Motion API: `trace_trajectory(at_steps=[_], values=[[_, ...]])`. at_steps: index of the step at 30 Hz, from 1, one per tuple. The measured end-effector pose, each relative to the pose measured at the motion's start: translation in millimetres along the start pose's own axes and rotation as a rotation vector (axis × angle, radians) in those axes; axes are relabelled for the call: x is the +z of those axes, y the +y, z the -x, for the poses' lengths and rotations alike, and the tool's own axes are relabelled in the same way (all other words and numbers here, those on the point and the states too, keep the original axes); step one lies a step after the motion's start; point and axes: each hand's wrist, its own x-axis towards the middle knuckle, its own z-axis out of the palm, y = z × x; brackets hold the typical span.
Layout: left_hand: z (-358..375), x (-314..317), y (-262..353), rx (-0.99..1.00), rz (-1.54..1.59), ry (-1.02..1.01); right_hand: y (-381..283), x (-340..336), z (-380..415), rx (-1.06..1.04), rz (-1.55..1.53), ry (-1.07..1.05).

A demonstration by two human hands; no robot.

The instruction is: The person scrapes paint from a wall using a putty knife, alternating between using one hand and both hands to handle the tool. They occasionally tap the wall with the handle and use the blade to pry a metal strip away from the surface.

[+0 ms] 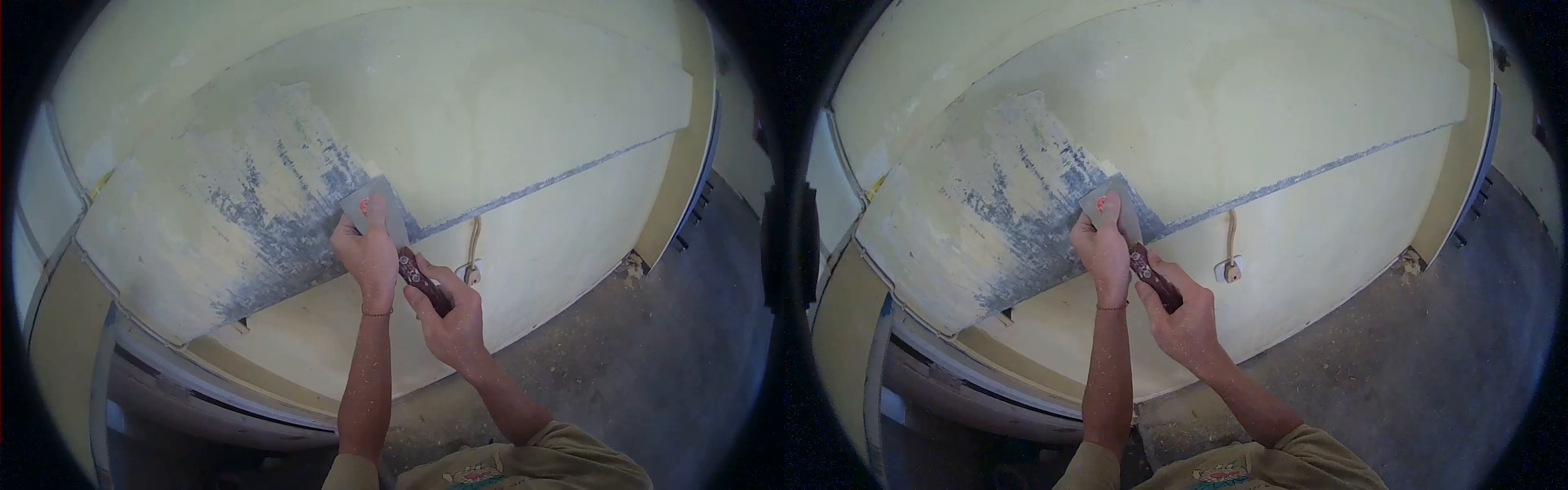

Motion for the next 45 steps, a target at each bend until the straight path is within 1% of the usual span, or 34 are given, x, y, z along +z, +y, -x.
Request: trace_trajectory(at_steps=[3, 5, 7, 8, 9, 10, 11, 12, 13, 14, 17, 19, 21, 22, 23, 24, 25, 26, 28, 29, 32, 34, 35, 37, 41, 43, 45], values=[[0, 3, 5, -0.029, -0.009, 0.021, -17, -1, -1, 0.065, 0.012, -0.008], [3, 1, -1, -0.059, -0.031, 0.029, -16, -8, 1, 0.116, 0.042, -0.030], [6, 3, -4, 0.081, -0.048, 0.076, -16, -8, -2, 0.161, 0.065, -0.060], [1, 2, -2, 0.079, -0.054, 0.081, -17, -6, -7, 0.113, 0.034, -0.055], [-5, 4, 12, 0.033, -0.071, 0.058, -17, -6, -9, 0.069, 0.006, -0.045], [-6, 5, 19, -0.018, -0.090, 0.038, -19, -8, -8, 0.082, 0.007, -0.049], [-2, 5, 13, -0.021, -0.094, 0.047, -22, -11, -9, 0.130, -0.031, -0.053], [4, 6, 8, 0.054, -0.138, 0.079, -24, -11, -9, 0.176, -0.074, -0.058], [4, 6, 7, 0.140, -0.179, 0.105, -20, -9, -9, 0.167, -0.086, -0.065], [-1, 6, 8, 0.156, -0.179, 0.107, -11, -9, -8, 0.131, -0.075, -0.068], [-2, 9, 17, 0.124, -0.223, 0.109, -16, -8, -16, 0.070, -0.077, -0.063], [-2, 10, 21, 0.069, -0.143, 0.097, -19, -11, -14, 0.042, -0.088, -0.080], [8, 7, 10, 0.082, -0.128, 0.114, -11, -18, -5, 0.088, -0.002, -0.087], [10, 8, 6, 0.096, -0.108, 0.115, -7, -15, -8, 0.081, -0.009, -0.088], [4, 5, 3, 0.100, -0.115, 0.107, -2, -9, -9, 0.025, -0.028, -0.068], [-4, 5, 11, 0.059, -0.126, 0.091, -1, -7, -12, -0.028, -0.037, -0.050], [-5, 6, 14, 0.007, -0.134, 0.081, -4, -12, -12, -0.018, -0.029, -0.052], [-2, 7, 10, -0.001, -0.134, 0.087, -9, -15, -14, 0.008, -0.015, -0.075], [3, 7, 2, 0.085, -0.152, 0.139, -12, -15, -8, 0.041, -0.015, -0.095], [1, 7, 1, 0.093, -0.147, 0.135, -12, -15, -7, 0.031, 0.019, -0.097], [-4, 6, 10, 0.033, -0.120, 0.115, -15, -6, -11, -0.009, 0.051, -0.079], [-4, 4, 14, -0.118, -0.132, 0.133, -13, -6, -9, -0.020, 0.047, -0.065], [-1, 0, 8, -0.127, -0.144, 0.134, -10, -10, -6, 0.010, 0.048, -0.080], [0, 3, 0, 0.029, -0.136, 0.156, -8, -12, -9, 0.018, 0.058, -0.098], [-5, 7, 15, 0.011, -0.069, 0.124, -9, -6, -13, 0.003, 0.005, -0.077], [1, 6, 14, 0.041, -0.172, 0.148, -6, -4, -10, -0.008, 0.001, -0.067], [0, 3, 13, 0.032, -0.187, 0.135, -1, -5, -7, -0.049, 0.032, -0.063]])
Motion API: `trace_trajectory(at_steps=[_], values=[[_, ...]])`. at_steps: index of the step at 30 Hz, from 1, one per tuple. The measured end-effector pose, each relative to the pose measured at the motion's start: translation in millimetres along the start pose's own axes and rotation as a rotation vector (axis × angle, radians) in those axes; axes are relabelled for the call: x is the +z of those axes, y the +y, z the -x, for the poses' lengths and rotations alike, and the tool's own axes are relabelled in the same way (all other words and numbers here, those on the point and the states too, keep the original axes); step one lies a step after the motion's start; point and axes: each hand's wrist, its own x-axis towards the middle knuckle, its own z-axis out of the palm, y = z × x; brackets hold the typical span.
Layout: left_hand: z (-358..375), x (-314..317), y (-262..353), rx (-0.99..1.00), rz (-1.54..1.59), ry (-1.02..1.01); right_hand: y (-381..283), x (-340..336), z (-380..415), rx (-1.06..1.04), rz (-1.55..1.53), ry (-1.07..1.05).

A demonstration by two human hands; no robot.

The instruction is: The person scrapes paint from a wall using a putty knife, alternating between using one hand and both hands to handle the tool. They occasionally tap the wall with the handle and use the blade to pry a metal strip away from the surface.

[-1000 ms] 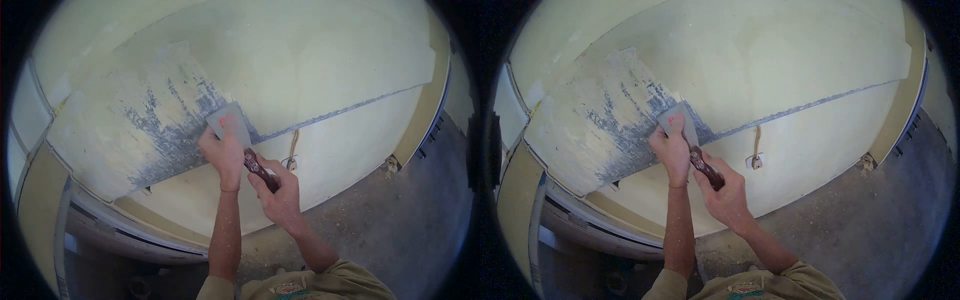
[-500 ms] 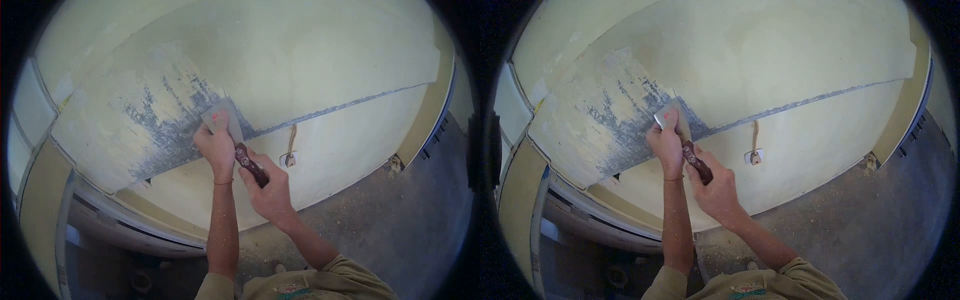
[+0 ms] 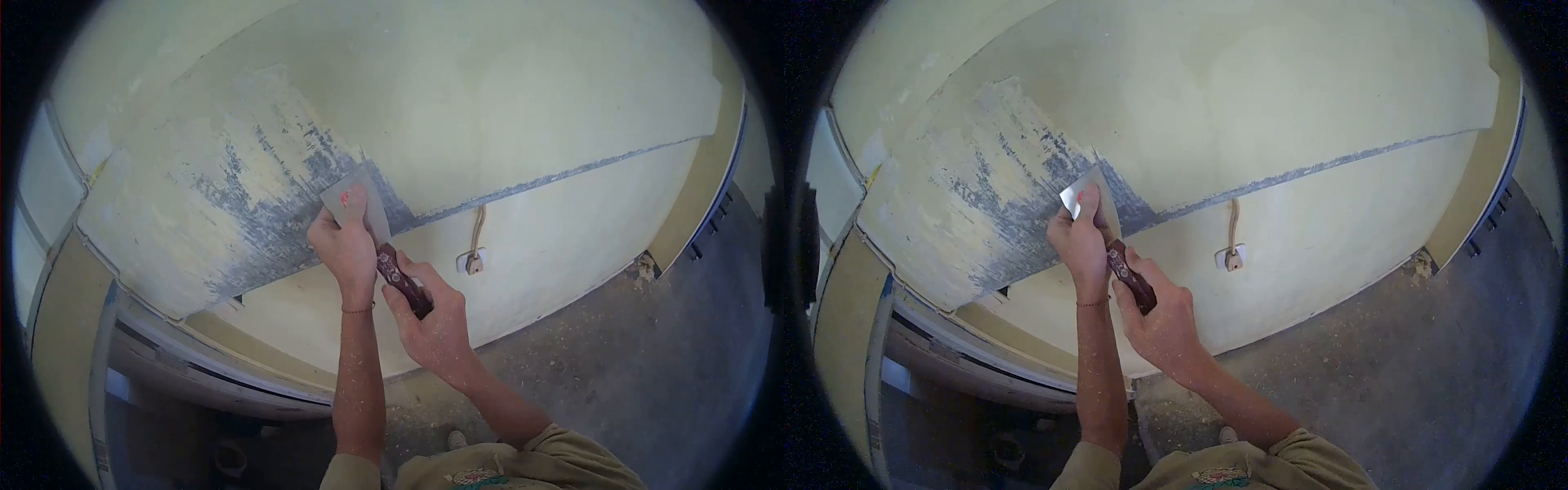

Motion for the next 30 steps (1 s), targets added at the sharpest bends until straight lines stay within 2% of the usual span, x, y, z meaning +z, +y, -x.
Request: trace_trajectory(at_steps=[2, 4, 8, 10, 14, 20, 22, 25, 28, 30], values=[[-6, 0, 1, -0.011, -0.025, -0.028, -7, 4, -9, 0.029, -0.026, -0.013], [-12, 1, 10, -0.009, 0.170, -0.065, -9, 4, -8, 0.079, -0.047, -0.040], [-6, 3, -5, 0.027, 0.085, -0.001, -2, 4, -4, 0.043, -0.039, -0.023], [-11, 2, 0, 0.003, 0.162, -0.027, -2, 5, -7, 0.034, -0.048, -0.016], [-8, 0, 1, -0.069, 0.111, -0.036, -3, 1, -4, 0.067, -0.052, -0.027], [-11, -3, 4, -0.029, 0.135, -0.056, -8, 4, -8, 0.074, -0.080, -0.040], [-2, -6, -8, -0.020, -0.007, -0.018, -1, 2, -3, 0.071, -0.074, -0.037], [-5, -2, -4, 0.036, 0.041, 0.010, -2, 1, -5, 0.046, -0.049, -0.041], [-13, -2, 11, -0.070, 0.110, -0.037, -11, 0, -13, 0.111, -0.080, -0.113], [0, -3, -6, -0.040, 0.072, 0.001, -1, -2, -5, 0.037, -0.041, -0.048]])
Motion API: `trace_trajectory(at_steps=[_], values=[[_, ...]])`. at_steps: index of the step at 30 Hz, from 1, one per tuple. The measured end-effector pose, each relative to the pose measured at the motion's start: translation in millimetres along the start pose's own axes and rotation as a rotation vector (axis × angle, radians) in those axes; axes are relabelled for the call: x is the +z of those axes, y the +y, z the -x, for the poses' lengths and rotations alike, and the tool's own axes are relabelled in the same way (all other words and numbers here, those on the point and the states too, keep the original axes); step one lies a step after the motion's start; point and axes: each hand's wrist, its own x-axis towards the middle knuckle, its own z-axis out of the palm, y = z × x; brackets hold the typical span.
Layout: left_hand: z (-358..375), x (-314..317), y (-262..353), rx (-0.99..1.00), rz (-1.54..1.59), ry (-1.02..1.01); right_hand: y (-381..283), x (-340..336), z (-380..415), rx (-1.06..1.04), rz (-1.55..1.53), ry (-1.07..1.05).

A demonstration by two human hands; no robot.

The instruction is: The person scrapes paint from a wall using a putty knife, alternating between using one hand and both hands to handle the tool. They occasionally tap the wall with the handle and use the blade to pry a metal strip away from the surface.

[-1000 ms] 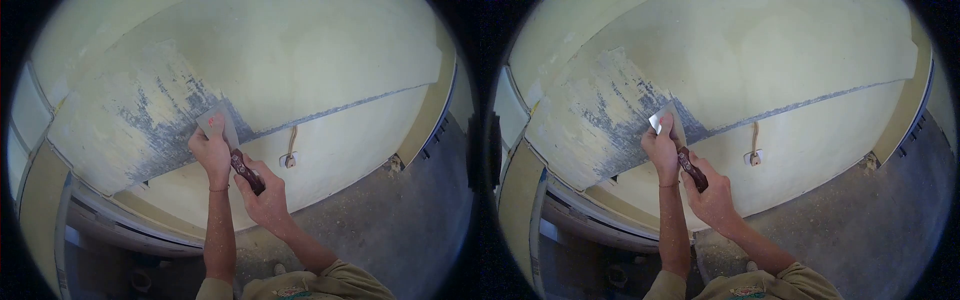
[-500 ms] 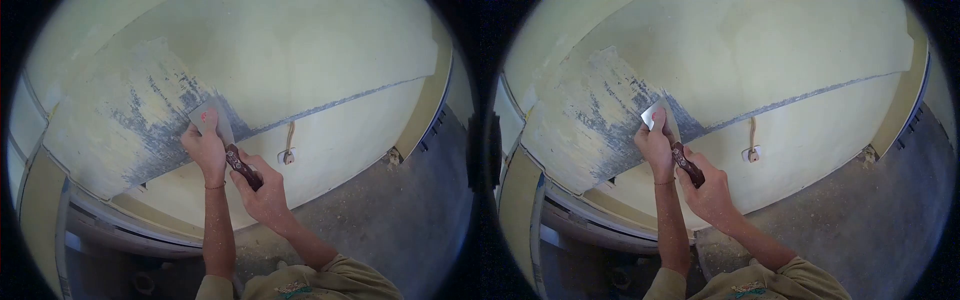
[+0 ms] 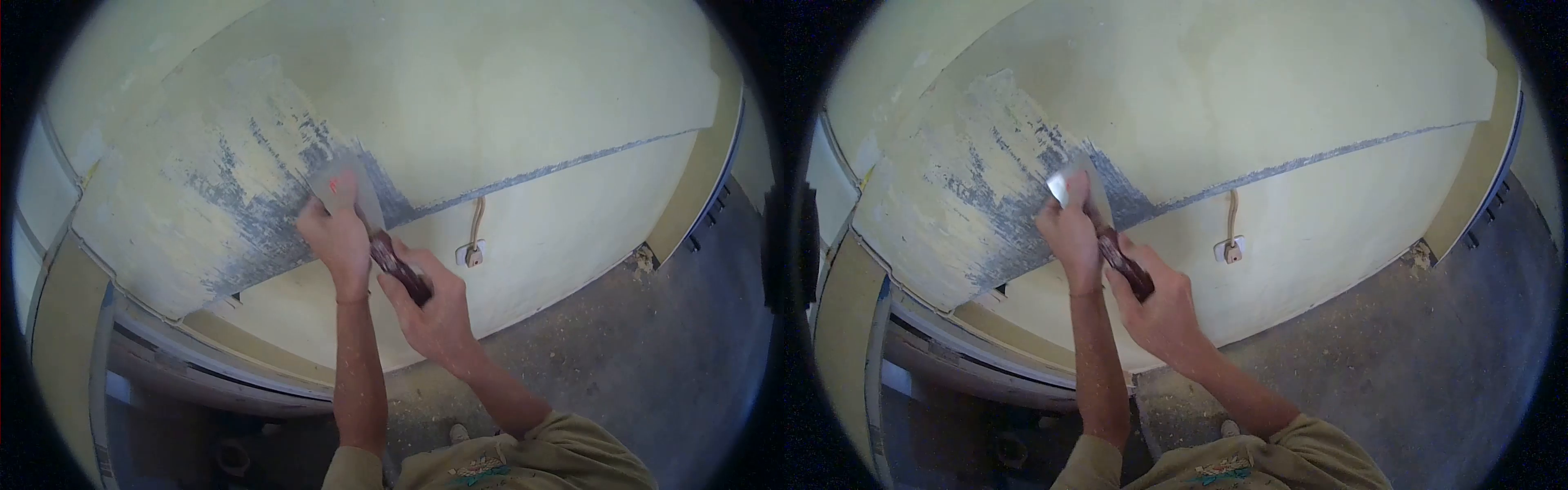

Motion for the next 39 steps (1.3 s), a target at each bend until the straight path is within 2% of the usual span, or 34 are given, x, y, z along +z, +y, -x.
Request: trace_trajectory(at_steps=[2, 4, 5, 6, 8, 11, 14, 16, 18, 19, 20, 22, 23, 25, 28, 29, 33, 34, 36, 37, 39], values=[[-3, 1, -7, 0.048, -0.023, 0.030, 4, -1, -1, 0.016, -0.018, -0.009], [-7, 5, 17, 0.069, -0.111, -0.003, 0, 1, -3, 0.049, -0.040, -0.010], [-12, 10, 23, 0.074, 0.057, -0.011, -9, 2, -7, 0.077, -0.045, -0.017], [-9, 9, 23, 0.074, 0.051, -0.012, -14, 4, -9, 0.099, -0.050, -0.026], [2, 2, 20, -0.050, -0.172, -0.014, -2, -2, 7, 0.082, -0.021, -0.015], [-2, -1, -26, 0.027, -0.086, 0.007, 6, -3, 2, 0.030, 0.001, -0.002], [-14, 15, 25, 0.095, 0.099, 0.001, -12, -4, -13, 0.060, -0.006, -0.036], [-10, 8, 16, 0.031, 0.059, -0.030, -14, -6, -13, 0.089, -0.004, -0.076], [-3, 8, 0, 0.085, -0.021, -0.002, 0, -6, -4, -0.009, -0.004, 0.001], [1, 6, 2, -0.106, -0.069, -0.008, 2, -5, -7, -0.016, -0.003, -0.001], [-3, 7, 6, -0.106, -0.070, -0.009, 2, -3, -10, 0.001, -0.019, -0.012], [-16, 15, 17, 0.120, 0.057, 0.045, -4, -4, -15, 0.018, -0.031, -0.026], [-17, 13, 17, 0.121, 0.058, 0.045, -11, -5, -18, 0.017, -0.014, -0.033], [-16, 7, 13, -0.037, -0.020, -0.001, -14, -8, -14, 0.013, 0.004, -0.051], [-11, 7, 3, -0.024, -0.077, 0.039, -10, -7, -13, -0.032, 0.035, -0.024], [-19, 9, 3, 0.093, 0.024, 0.040, -12, -1, -17, -0.029, 0.015, -0.030], [-18, 8, 17, -0.033, 0.090, -0.004, -13, -8, -22, 0.051, 0.013, -0.079], [-15, 7, 13, -0.028, 0.086, -0.003, -10, -7, -19, 0.049, 0.007, -0.079], [-11, 8, 8, -0.031, -0.145, 0.073, -6, -4, -16, -0.043, -0.028, -0.013], [-21, 7, 11, 0.104, -0.098, 0.061, -9, -2, -19, -0.044, -0.032, -0.012], [-27, 11, 23, 0.084, -0.059, 0.066, -22, 3, -29, -0.081, -0.038, -0.049]])
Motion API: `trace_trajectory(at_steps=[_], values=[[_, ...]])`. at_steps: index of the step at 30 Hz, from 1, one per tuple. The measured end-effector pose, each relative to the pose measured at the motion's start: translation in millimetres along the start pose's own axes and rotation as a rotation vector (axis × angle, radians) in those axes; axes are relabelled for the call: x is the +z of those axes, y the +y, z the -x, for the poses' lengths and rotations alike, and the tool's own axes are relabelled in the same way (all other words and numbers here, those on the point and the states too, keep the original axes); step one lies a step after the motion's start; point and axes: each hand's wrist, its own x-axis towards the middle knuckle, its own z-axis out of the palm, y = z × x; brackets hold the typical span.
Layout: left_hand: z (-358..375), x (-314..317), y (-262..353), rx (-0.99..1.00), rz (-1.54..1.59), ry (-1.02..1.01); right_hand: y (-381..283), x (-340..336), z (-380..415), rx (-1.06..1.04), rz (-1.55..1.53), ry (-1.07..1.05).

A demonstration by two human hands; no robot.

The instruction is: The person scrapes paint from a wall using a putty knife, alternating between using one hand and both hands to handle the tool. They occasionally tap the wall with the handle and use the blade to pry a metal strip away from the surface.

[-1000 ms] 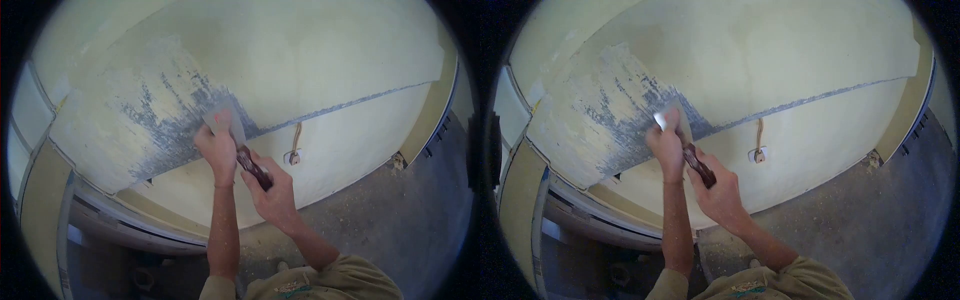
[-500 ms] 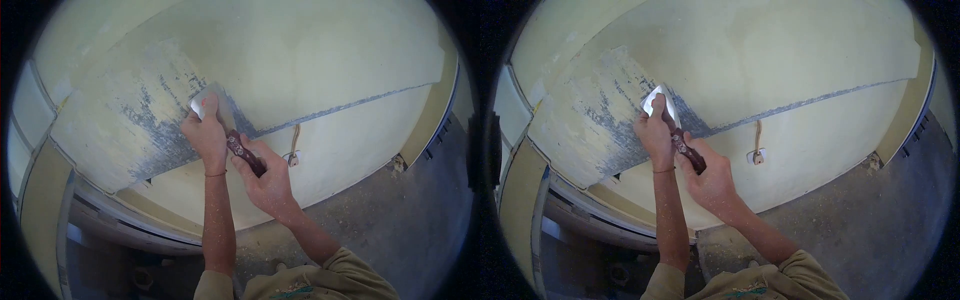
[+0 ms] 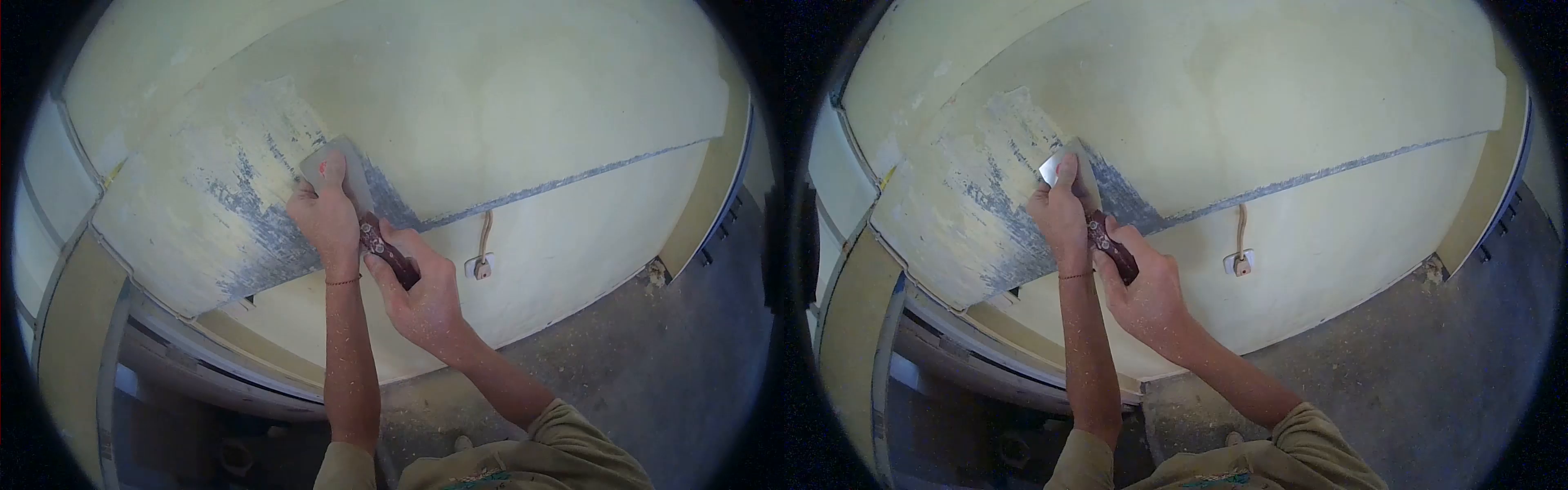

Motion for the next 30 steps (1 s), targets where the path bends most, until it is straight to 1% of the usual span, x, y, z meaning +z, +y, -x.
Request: trace_trajectory(at_steps=[2, 4, 6, 7, 8, 10, 11, 12, 14, 15, 16, 17, 19, 21, 23, 24, 25, 27, 28, 29, 30], values=[[8, -6, 1, -0.025, 0.024, 0.020, 5, -4, 9, 0.022, -0.005, 0.015], [22, -7, -8, -0.047, -0.123, -0.003, 13, -6, 13, 0.017, -0.008, 0.040], [13, -7, -10, -0.010, -0.085, -0.004, 19, -7, 18, 0.032, 0.015, 0.018], [6, -1, 0, 0.024, -0.041, -0.008, 14, -5, 8, 0.023, 0.012, 0.021], [0, 1, 11, 0.019, -0.033, 0.010, 6, -2, 1, 0.004, 0.027, 0.004], [0, -4, 5, -0.004, -0.078, -0.003, 2, -1, 4, -0.014, 0.040, -0.020], [2, -8, 3, -0.022, -0.114, -0.013, 5, -2, 13, 0.046, 0.020, -0.008], [21, -8, 13, -0.018, -0.139, -0.001, 7, -1, 15, 0.090, -0.001, 0.013], [15, -8, -4, 0.035, -0.115, 0.012, 12, -1, 14, 0.048, 0.008, 0.011], [12, -6, -4, 0.083, -0.102, 0.023, 10, 0, 11, 0.017, 0.012, 0.011], [-5, -2, 1, 0.116, -0.025, 0.036, 6, 2, 4, 0.009, 0.015, 0.017], [-8, -4, 2, 0.109, -0.031, 0.032, 0, 6, -1, 0.008, 0.011, 0.010], [-12, -7, 9, -0.017, 0.000, -0.002, -2, 7, -1, 0.002, 0.005, 0.000], [2, -7, 7, 0.011, -0.041, -0.002, 7, 4, 9, -0.002, -0.008, 0.043], [11, -6, 5, -0.062, -0.003, -0.016, 6, 5, 5, 0.011, -0.005, 0.033], [-5, -2, 6, 0.163, -0.114, 0.044, 5, 6, 0, 0.029, -0.002, 0.024], [-13, 0, 12, 0.161, -0.114, 0.044, 2, 8, -5, 0.030, -0.001, 0.023], [-18, -4, 18, 0.006, -0.010, -0.011, -3, 15, -8, -0.024, -0.035, 0.067], [-14, -4, 14, 0.077, -0.013, -0.001, -1, 14, 0, -0.013, -0.037, 0.059], [-8, -6, 10, 0.082, -0.012, 0.000, 2, 11, 7, -0.030, -0.028, 0.071], [2, -7, 9, 0.009, 0.007, -0.009, 3, 8, 7, -0.057, -0.015, 0.087]])
